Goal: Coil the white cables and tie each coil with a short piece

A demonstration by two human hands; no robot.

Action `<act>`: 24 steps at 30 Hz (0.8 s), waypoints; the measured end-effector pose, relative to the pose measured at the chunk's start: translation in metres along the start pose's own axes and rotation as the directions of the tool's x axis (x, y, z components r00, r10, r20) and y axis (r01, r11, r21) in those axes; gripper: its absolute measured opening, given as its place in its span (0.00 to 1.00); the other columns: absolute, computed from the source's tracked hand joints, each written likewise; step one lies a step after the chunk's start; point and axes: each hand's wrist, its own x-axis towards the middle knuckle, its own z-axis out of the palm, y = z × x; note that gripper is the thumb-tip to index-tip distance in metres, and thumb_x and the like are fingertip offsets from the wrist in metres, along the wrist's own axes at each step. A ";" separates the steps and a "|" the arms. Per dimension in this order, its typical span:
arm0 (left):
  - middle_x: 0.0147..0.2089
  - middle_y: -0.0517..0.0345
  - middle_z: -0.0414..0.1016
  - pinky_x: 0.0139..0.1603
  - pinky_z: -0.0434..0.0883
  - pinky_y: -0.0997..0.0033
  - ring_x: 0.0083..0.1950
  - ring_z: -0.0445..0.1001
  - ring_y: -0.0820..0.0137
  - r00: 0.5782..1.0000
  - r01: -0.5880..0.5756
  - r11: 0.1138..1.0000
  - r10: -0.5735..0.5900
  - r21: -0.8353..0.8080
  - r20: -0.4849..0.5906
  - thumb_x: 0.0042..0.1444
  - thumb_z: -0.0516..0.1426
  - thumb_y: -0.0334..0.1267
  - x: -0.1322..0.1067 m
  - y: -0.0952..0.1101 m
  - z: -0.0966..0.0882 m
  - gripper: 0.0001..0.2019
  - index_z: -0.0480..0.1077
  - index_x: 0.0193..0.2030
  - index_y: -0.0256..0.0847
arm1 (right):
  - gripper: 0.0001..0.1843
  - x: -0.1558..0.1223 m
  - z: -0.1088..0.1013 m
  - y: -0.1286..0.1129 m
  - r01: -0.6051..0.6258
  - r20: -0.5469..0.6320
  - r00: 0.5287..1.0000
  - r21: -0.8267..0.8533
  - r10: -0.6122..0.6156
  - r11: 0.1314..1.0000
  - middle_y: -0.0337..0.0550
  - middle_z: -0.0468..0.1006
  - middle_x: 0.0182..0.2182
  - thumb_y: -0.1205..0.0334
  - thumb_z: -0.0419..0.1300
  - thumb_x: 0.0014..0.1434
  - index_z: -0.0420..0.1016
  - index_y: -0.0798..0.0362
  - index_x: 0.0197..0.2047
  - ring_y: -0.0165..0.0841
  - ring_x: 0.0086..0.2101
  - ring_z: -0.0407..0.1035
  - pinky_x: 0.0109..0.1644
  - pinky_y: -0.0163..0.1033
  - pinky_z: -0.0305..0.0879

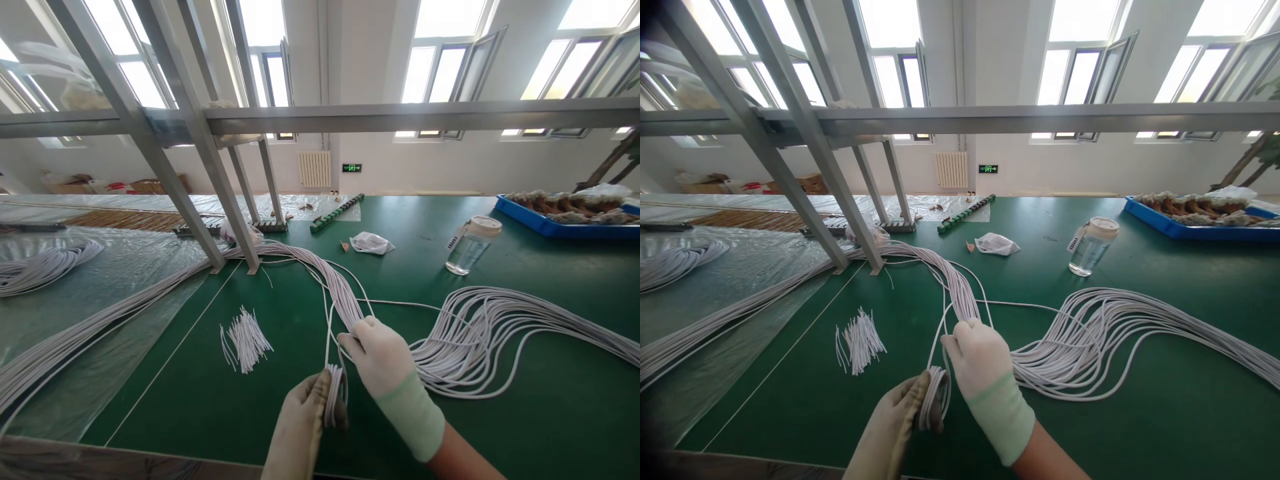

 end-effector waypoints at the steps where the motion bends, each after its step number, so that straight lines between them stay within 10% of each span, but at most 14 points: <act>1: 0.40 0.48 0.84 0.54 0.76 0.56 0.50 0.81 0.52 1.000 0.010 1.000 -0.010 -0.021 -0.005 0.61 0.61 0.50 0.004 -0.002 0.003 0.17 0.77 0.47 0.37 | 0.13 -0.004 0.002 -0.005 0.059 -0.035 0.998 -0.002 -0.059 0.998 0.38 0.72 0.27 0.61 0.61 0.70 0.74 0.53 0.32 0.32 0.26 0.68 0.31 0.36 0.66; 9: 0.46 0.44 0.84 0.55 0.76 0.49 0.54 0.79 0.47 0.994 -0.001 0.966 -0.028 -0.258 -0.110 0.60 0.63 0.44 0.026 -0.018 0.009 0.10 0.77 0.43 0.41 | 0.12 -0.050 0.035 -0.019 0.399 -0.177 0.896 -0.077 -0.407 0.913 0.46 0.79 0.31 0.69 0.53 0.69 0.79 0.56 0.45 0.37 0.29 0.74 0.30 0.38 0.71; 12: 0.49 0.43 0.84 0.57 0.76 0.53 0.59 0.77 0.47 0.996 -0.065 0.951 0.042 -0.301 -0.082 0.57 0.65 0.39 0.018 -0.019 0.002 0.07 0.79 0.42 0.43 | 0.20 -0.062 0.049 -0.015 0.368 -0.253 0.888 -0.104 -0.383 0.924 0.49 0.79 0.31 0.68 0.45 0.72 0.79 0.56 0.52 0.39 0.26 0.74 0.27 0.41 0.71; 18: 0.54 0.43 0.83 0.61 0.74 0.55 0.62 0.76 0.48 0.977 -0.201 0.942 0.173 -0.268 -0.124 0.49 0.68 0.32 0.018 -0.026 -0.008 0.16 0.80 0.46 0.42 | 0.18 -0.069 0.055 0.003 0.218 -0.267 0.941 0.017 -0.205 0.976 0.42 0.74 0.21 0.62 0.50 0.72 0.77 0.47 0.34 0.34 0.18 0.68 0.15 0.35 0.59; 24: 0.53 0.42 0.82 0.67 0.67 0.52 0.60 0.76 0.47 0.973 -0.210 0.946 0.176 -0.248 -0.153 0.50 0.67 0.35 0.024 -0.023 -0.005 0.14 0.79 0.45 0.40 | 0.23 -0.079 0.054 0.025 0.471 -0.106 0.853 -0.269 -0.511 0.840 0.48 0.77 0.31 0.65 0.49 0.71 0.69 0.54 0.66 0.38 0.24 0.71 0.23 0.40 0.65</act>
